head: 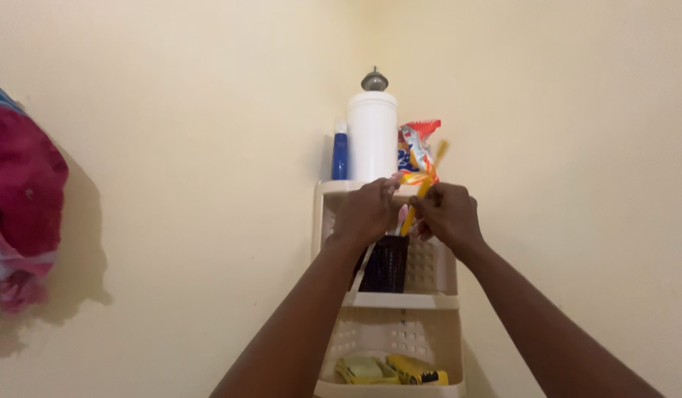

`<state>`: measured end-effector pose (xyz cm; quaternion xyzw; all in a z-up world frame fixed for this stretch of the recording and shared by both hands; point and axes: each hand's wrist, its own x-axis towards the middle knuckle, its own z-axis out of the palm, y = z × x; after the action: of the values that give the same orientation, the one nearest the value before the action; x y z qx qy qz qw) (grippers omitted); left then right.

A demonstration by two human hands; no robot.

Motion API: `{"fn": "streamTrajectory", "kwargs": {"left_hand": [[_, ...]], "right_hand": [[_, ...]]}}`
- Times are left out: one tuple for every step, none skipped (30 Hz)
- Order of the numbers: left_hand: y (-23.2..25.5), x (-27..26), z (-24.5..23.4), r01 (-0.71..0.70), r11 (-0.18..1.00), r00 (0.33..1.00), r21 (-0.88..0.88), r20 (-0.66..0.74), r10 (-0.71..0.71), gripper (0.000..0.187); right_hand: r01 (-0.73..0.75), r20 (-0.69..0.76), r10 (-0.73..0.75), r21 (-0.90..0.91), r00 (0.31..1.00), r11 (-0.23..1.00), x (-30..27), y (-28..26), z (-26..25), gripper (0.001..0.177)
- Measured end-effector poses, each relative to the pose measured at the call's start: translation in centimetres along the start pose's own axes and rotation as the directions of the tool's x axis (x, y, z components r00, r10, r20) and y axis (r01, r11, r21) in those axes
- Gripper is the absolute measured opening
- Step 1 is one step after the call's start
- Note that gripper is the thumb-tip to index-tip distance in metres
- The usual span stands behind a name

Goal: The person organizes toothbrushes and cloths on a bathroom shelf, then moves a cup and a tray on top of a washing machine.

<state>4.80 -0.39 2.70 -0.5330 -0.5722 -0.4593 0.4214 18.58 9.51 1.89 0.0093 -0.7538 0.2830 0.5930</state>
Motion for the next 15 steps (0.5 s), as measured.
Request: {"fn": "streamTrajectory", "kwargs": {"left_hand": [[0.6,-0.3,-0.9,0.014,0.991,0.999,0.134,-0.039,-0.009,0.037],[1.2,-0.7,-1.8,0.033,0.963,0.997,0.267,-0.078,-0.013,0.035],[1.8,-1.0,-2.5,0.029,0.963,0.997,0.268,-0.080,-0.008,0.035],[2.2,-1.5,-3.1,0.088,0.984,0.985,0.156,-0.159,-0.063,0.033],[2.5,-1.7,-3.7,0.138,0.990,0.965,0.037,-0.230,-0.126,0.031],[2.8,-1.7,-4.1,0.137,0.990,0.965,0.036,-0.230,-0.125,0.031],[2.9,-1.6,-4.5,0.157,0.988,0.962,0.014,-0.229,-0.149,0.031],[3.0,-1.6,-4.7,0.176,0.984,0.959,-0.006,-0.226,-0.173,0.030],[2.9,-1.6,-4.9,0.175,0.985,0.959,-0.005,-0.225,-0.171,0.030],[2.8,-1.7,-5.0,0.145,0.989,0.953,-0.036,-0.264,-0.149,0.030],[2.6,-1.7,-5.1,0.114,0.991,0.945,-0.066,-0.302,-0.129,0.029],[2.4,-1.7,-5.1,0.115,0.991,0.944,-0.065,-0.303,-0.129,0.029],[2.2,-1.7,-5.2,0.129,0.990,0.942,-0.055,-0.305,-0.140,0.028],[2.0,-1.8,-5.3,0.144,0.989,0.940,-0.043,-0.307,-0.151,0.028],[1.7,-1.8,-5.5,0.146,0.988,0.939,-0.042,-0.307,-0.152,0.028]], "right_hand": [[0.000,-0.044,0.001,0.044,0.999,0.999,0.2,0.3,0.1,0.021],[0.005,-0.047,-0.003,0.045,0.999,0.999,0.4,0.6,0.2,0.021],[-0.005,-0.053,0.008,0.061,0.999,0.998,0.7,1.0,0.3,0.022],[-0.017,-0.056,0.021,0.074,0.998,0.997,1.0,1.5,0.5,0.023],[-0.014,-0.057,0.018,0.074,0.998,0.997,1.2,1.9,0.8,0.023],[-0.012,-0.036,0.012,0.001,0.999,1.000,1.4,2.4,1.1,0.025],[-0.008,-0.015,0.007,-0.071,1.000,0.997,1.7,2.8,1.4,0.026],[-0.008,-0.016,0.007,-0.070,1.000,0.998,2.0,3.2,1.9,0.026],[-0.047,0.033,0.049,-0.070,0.998,0.996,2.4,3.5,2.4,0.028],[-0.087,0.082,0.093,-0.073,0.992,0.994,2.7,3.8,2.9,0.030],[-0.087,0.082,0.092,-0.073,0.992,0.994,3.1,3.9,3.3,0.030],[-0.106,0.101,0.115,-0.094,0.988,0.990,3.5,4.0,3.9,0.033],[-0.125,0.121,0.139,-0.115,0.983,0.986,3.9,4.1,4.4,0.035],[-0.125,0.122,0.139,-0.114,0.983,0.986,4.2,4.3,4.8,0.035],[-0.069,0.078,0.078,-0.113,0.994,0.991,4.6,4.5,5.2,0.034]]}}
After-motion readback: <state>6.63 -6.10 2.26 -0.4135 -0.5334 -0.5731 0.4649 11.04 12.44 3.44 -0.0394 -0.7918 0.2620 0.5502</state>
